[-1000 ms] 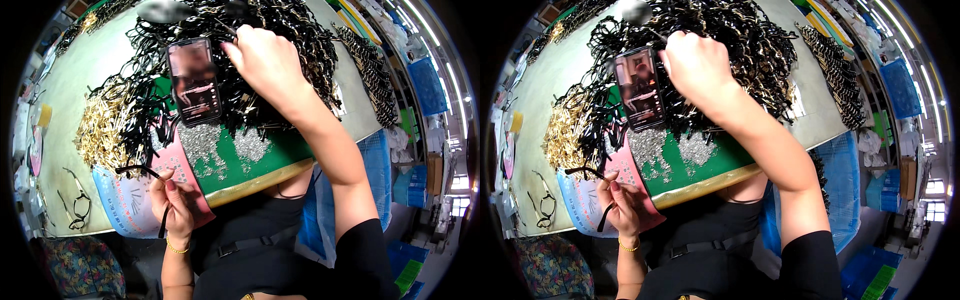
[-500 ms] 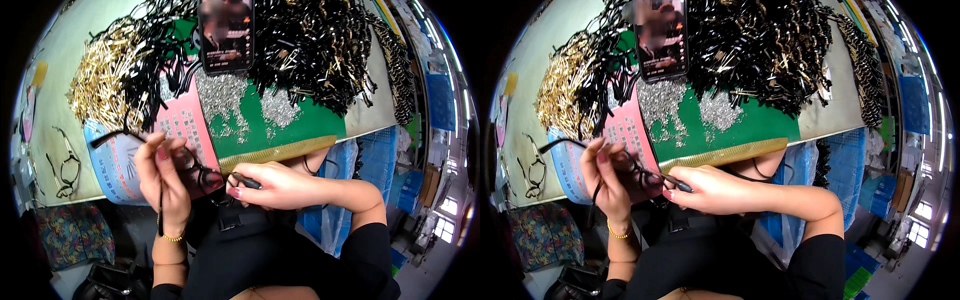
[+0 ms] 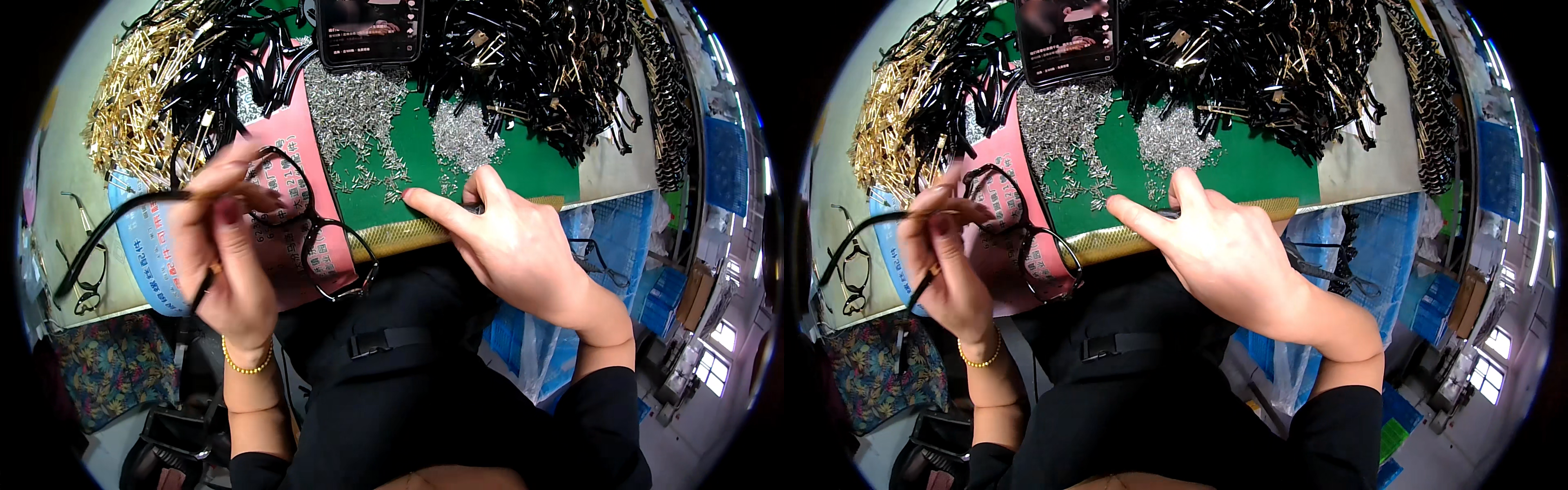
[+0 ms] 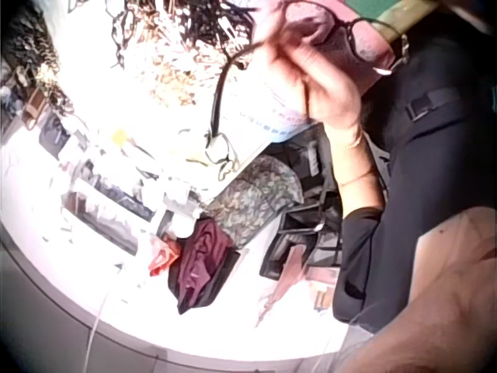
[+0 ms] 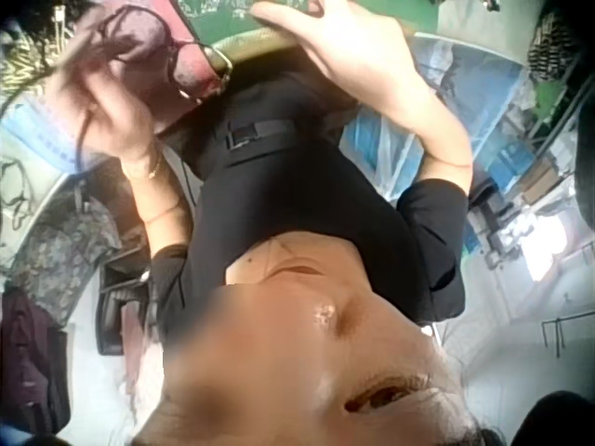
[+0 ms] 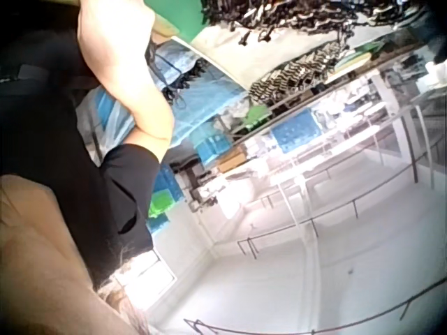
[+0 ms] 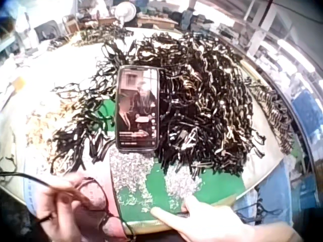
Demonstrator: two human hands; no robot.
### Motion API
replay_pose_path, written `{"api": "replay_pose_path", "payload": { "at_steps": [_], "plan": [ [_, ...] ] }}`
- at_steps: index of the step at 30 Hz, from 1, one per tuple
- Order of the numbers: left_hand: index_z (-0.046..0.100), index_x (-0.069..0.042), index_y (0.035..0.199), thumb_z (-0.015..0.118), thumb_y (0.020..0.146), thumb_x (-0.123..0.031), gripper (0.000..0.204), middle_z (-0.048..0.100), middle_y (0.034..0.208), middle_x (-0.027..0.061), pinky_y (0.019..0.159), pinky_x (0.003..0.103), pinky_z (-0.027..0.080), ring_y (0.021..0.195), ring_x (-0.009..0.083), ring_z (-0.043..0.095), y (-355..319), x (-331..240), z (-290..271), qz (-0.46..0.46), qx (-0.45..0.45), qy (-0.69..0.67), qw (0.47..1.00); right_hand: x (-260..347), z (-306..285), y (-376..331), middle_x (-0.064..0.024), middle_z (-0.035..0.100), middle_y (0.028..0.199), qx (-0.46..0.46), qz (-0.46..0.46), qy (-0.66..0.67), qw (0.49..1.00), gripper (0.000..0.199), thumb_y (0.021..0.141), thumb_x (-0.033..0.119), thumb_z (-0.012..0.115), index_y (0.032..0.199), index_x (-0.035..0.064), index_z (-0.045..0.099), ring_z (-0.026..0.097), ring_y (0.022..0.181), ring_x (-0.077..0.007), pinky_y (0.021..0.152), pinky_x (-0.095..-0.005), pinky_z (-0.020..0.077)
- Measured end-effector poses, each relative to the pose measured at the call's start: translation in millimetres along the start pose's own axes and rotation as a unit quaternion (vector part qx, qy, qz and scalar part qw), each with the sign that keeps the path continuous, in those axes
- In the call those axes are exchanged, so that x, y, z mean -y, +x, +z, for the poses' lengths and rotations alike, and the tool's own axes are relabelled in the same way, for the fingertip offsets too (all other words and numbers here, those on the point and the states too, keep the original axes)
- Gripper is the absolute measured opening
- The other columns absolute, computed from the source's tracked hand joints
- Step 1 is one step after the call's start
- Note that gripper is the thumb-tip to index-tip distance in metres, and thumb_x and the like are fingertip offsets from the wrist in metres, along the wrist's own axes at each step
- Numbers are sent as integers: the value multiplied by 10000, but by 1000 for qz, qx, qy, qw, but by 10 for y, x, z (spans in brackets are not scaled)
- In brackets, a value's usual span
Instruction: The person assembles eyeglasses by attaching temple arms to frames using a screwdriver. They repeatedly pick up frames and temple arms, align the hinge, and tighten screws. Completed glasses are placed aside on the work surface.
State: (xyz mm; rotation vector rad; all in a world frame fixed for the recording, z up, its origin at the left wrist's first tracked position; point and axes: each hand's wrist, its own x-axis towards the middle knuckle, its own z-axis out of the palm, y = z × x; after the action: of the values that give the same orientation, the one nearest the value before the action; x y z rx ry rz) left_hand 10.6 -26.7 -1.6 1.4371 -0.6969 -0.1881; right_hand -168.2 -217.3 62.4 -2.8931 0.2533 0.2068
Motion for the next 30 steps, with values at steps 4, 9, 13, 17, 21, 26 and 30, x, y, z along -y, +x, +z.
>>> {"api": "replay_pose_path", "payload": {
  "at_steps": [4, 9, 13, 17, 21, 26, 30],
  "plan": [
    [552, 56, 1258, 494, 1089, -149, 272, 639, 1079, 165, 603, 269, 594, 727, 157, 669, -49, -105, -132, -70, -111, 10, 991, 4, 16, 35, -99, 511, 906, -11, -2, 11, 1000, 576, 796, 30, 645, 1338, 224, 638, 631, 686, -228, 495, -343, 524],
    [560, 49, 1262, 520, 1074, -105, 247, 667, 1062, 166, 580, 241, 582, 659, 141, 678, 23, -126, -135, -118, -117, 5, 986, 27, 0, 36, -101, 500, 896, -18, 2, 10, 1000, 580, 789, 26, 648, 1337, 218, 640, 623, 668, -227, 492, -345, 519],
    [564, 45, 1258, 530, 1066, -82, 233, 675, 1099, 170, 587, 238, 582, 691, 144, 696, 61, -101, -110, -143, -97, 5, 985, 22, 18, 33, -109, 499, 894, -24, 4, 11, 1000, 578, 789, 30, 652, 1336, 214, 641, 621, 658, -230, 491, -348, 519],
    [565, 42, 1266, 535, 1067, -97, 245, 667, 1045, 130, 596, 237, 583, 707, 143, 701, 106, -80, -108, -148, -99, -6, 984, 40, 51, 60, -121, 503, 900, -36, 12, 20, 999, 588, 797, 33, 650, 1354, 222, 625, 624, 650, -241, 487, -353, 524],
    [562, 32, 1298, 555, 1066, -138, 288, 673, 1064, 118, 633, 239, 582, 738, 133, 692, 186, -33, -123, -177, -70, -30, 981, 69, 16, 57, -136, 509, 915, -11, 29, 16, 999, 653, 821, 43, 639, 1436, 245, 558, 631, 645, -257, 492, -367, 532],
    [569, 40, 1275, 534, 1075, -137, 270, 663, 1027, 108, 622, 228, 585, 729, 118, 692, 223, 0, -114, -183, -42, -8, 982, 114, -13, 82, -149, 515, 935, 25, 38, -6, 999, 720, 862, 50, 620, 1522, 294, 468, 634, 647, -284, 504, -390, 538],
    [584, 34, 1246, 524, 1073, -104, 229, 659, 996, 85, 614, 217, 578, 720, 106, 686, 221, -89, -102, -223, -25, -6, 975, 85, -26, 60, -142, 515, 929, 10, 15, 1, 1000, 714, 866, 58, 621, 1521, 297, 469, 638, 654, -286, 510, -394, 537]
  ]
}}
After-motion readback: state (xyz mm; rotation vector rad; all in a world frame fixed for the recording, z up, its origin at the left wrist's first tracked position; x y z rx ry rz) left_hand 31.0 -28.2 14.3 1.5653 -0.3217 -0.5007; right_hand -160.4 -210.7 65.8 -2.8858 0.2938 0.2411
